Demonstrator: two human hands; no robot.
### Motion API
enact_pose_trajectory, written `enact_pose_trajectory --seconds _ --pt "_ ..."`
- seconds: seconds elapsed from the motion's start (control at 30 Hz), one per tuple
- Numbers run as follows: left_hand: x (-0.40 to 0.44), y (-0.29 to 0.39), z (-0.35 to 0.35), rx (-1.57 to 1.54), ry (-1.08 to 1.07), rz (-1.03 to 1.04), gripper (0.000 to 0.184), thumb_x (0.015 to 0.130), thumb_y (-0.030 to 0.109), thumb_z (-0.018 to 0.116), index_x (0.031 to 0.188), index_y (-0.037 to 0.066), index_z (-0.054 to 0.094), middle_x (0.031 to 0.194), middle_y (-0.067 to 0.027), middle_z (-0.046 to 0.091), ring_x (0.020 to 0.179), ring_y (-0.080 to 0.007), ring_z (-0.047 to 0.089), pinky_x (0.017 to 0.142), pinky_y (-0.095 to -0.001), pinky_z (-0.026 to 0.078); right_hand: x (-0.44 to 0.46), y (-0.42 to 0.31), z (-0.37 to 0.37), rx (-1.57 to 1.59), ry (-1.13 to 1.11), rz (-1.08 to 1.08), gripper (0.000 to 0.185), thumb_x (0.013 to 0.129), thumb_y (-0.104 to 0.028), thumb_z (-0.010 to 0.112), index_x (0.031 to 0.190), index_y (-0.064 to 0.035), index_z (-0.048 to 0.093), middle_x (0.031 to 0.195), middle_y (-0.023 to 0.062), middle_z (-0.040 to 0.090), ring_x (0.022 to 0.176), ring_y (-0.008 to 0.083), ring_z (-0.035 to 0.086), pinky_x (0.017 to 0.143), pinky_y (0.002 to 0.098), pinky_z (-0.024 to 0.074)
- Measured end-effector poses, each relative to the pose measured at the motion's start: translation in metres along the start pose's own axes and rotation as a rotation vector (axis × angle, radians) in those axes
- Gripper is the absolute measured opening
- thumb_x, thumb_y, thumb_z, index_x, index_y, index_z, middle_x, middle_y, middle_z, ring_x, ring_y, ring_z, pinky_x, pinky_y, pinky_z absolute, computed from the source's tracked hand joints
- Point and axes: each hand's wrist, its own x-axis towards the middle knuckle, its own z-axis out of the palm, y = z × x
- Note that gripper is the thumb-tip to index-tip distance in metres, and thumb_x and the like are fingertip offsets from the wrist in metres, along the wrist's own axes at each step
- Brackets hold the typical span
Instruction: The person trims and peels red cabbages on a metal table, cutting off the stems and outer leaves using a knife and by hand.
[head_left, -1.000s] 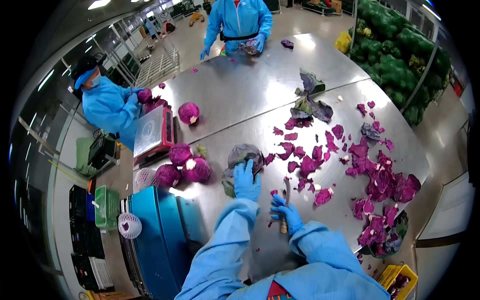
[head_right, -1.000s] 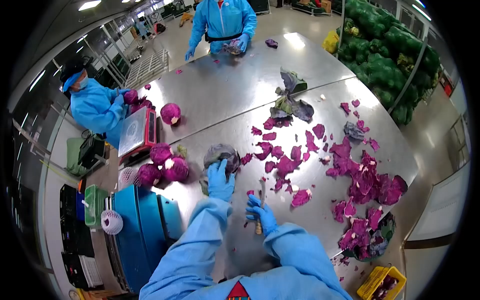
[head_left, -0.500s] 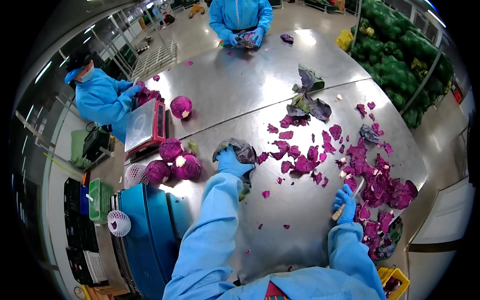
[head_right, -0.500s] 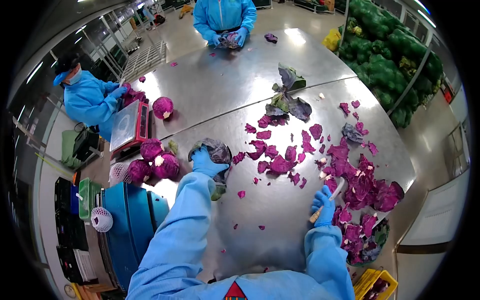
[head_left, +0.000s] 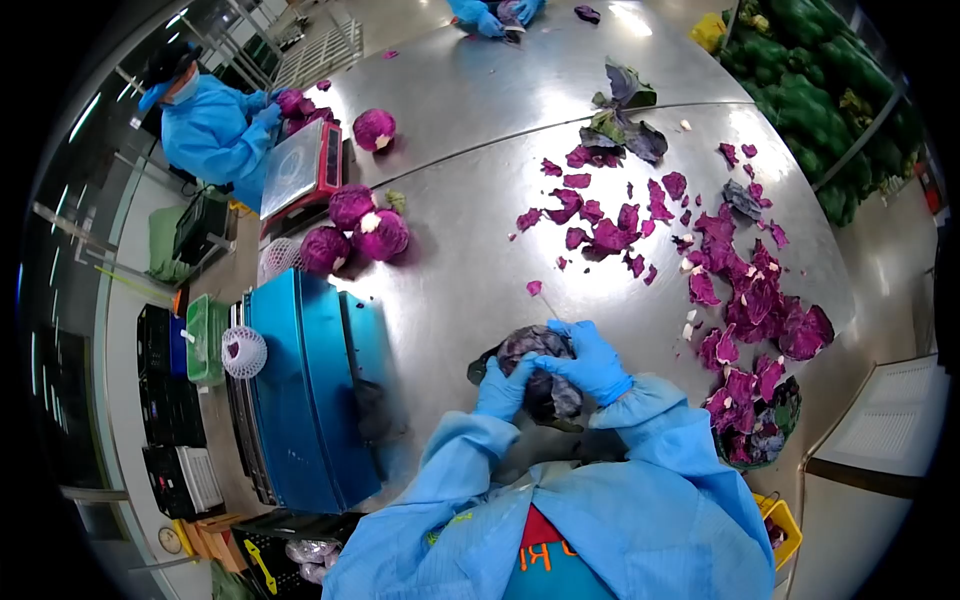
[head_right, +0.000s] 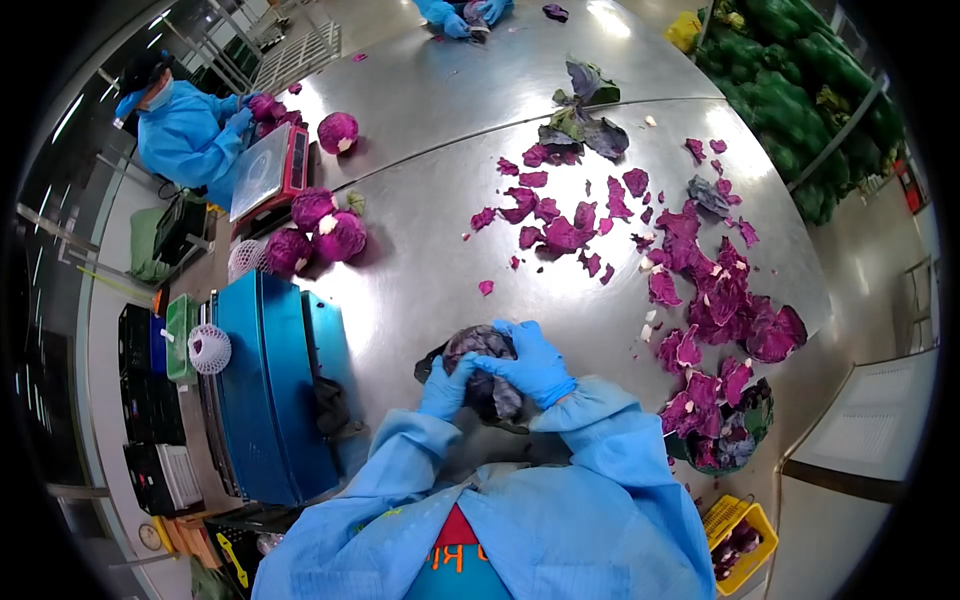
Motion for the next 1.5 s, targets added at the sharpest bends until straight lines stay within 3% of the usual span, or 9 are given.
enact_pose_trajectory --seconds 0.1,0.27,0.7,0.83,0.9,1.1,1.2,1.33,1.5 --pt "-0.024 -0.005 0.007 0.448 0.349 0.552 0.061 0.085 0.041 0.063 0.127 -0.001 0.049 0.123 -0.0225 0.052 0.116 -0.0368 0.048 0.102 -0.045 0.036 -0.002 0.01 0.009 0.08 -0.051 -0.08 0.055 0.084 -0.036 0.071 0.129 -0.0074 0.054 0.103 0.0136 0.054 0.096 0.0267 0.059 0.083 0.0354 0.0484" --pt "-0.026 0.012 0.0 0.681 0.119 0.761 0.061 0.075 0.031 0.066 0.128 0.005 0.049 0.123 -0.0199 0.05 0.115 -0.0382 0.047 0.102 -0.0476 0.035 -0.018 0.001 0.032 -0.193 0.022 -0.211 0.03 0.088 -0.03 0.063 0.114 -0.0146 0.059 0.097 0.0142 0.058 0.081 0.0338 0.062 0.07 0.0402 0.051" --pt "0.014 -0.006 -0.019 0.43 -0.097 0.494 0.079 0.067 0.049 0.078 0.128 0.007 0.051 0.125 -0.0201 0.052 0.118 -0.0362 0.048 0.101 -0.0419 0.039 0.011 0.127 0.015 -0.258 0.282 0.268 0.043 0.084 -0.052 0.061 0.096 -0.0113 0.06 0.076 0.0171 0.064 0.072 0.0372 0.064 0.065 0.0447 0.0496" --pt "-0.013 0.025 0.015 0.963 0.111 0.66 0.069 0.07 0.047 0.066 0.128 0.013 0.052 0.129 -0.0178 0.046 0.125 -0.0384 0.039 0.096 -0.0627 0.032 0.006 0.087 -0.009 -0.23 0.267 0.186 0.034 0.086 -0.039 0.065 0.099 -0.0077 0.063 0.078 0.0154 0.065 0.075 0.0302 0.066 0.066 0.0383 0.0499" --pt "-0.023 0.036 0.022 1.094 -0.085 0.565 0.063 0.073 0.041 0.065 0.128 0.013 0.052 0.134 -0.0153 0.044 0.125 -0.0384 0.038 0.093 -0.0687 0.032 -0.001 0.062 -0.015 -0.103 0.272 0.15 0.03 0.086 -0.031 0.067 0.103 -0.0057 0.063 0.085 0.0146 0.067 0.079 0.0268 0.066 0.069 0.0362 0.0501" --pt "-0.008 0.039 0.037 1.212 -0.001 0.384 0.07 0.069 0.045 0.071 0.125 0.011 0.049 0.123 -0.018 0.048 0.114 -0.0355 0.047 0.085 -0.0627 0.04 -0.066 -0.067 0.023 0.241 0.338 -0.045 0.03 0.087 -0.014 0.066 0.114 -0.0016 0.059 0.098 0.0098 0.066 0.088 0.0142 0.061 0.076 0.0292 0.0493" --pt "0.019 0.002 0.058 1.256 0.037 0.325 0.072 0.068 0.045 0.071 0.125 0.008 0.048 0.12 -0.0177 0.05 0.111 -0.0353 0.049 0.083 -0.0598 0.043 -0.039 -0.026 0.057 0.758 0.287 0.077 0.031 0.089 -0.007 0.063 0.119 -0.0024 0.06 0.104 0.0044 0.065 0.079 0.0117 0.054 0.072 0.0272 0.0472" --pt "0.01 0.038 0.033 1.206 -0.122 0.249 0.073 0.067 0.046 0.072 0.124 0.008 0.047 0.117 -0.0153 0.052 0.11 -0.0347 0.051 0.083 -0.0585 0.046 0.0 0.005 0.043 -0.013 0.346 -0.087 0.037 0.089 -0.014 0.062 0.126 -0.0095 0.057 0.101 0.0095 0.06 0.088 0.0217 0.061 0.076 0.0323 0.0497" --pt "0.017 0.043 0.0 0.914 -0.256 0.359 0.078 0.06 0.053 0.074 0.114 0.001 0.053 0.11 -0.0201 0.056 0.103 -0.0372 0.055 0.084 -0.0476 0.049 0.022 0.002 0.058 -0.141 0.34 -0.065 0.049 0.087 -0.019 0.064 0.133 -0.015 0.048 0.1 0.0125 0.051 0.082 0.0278 0.059 0.068 0.0369 0.0489"
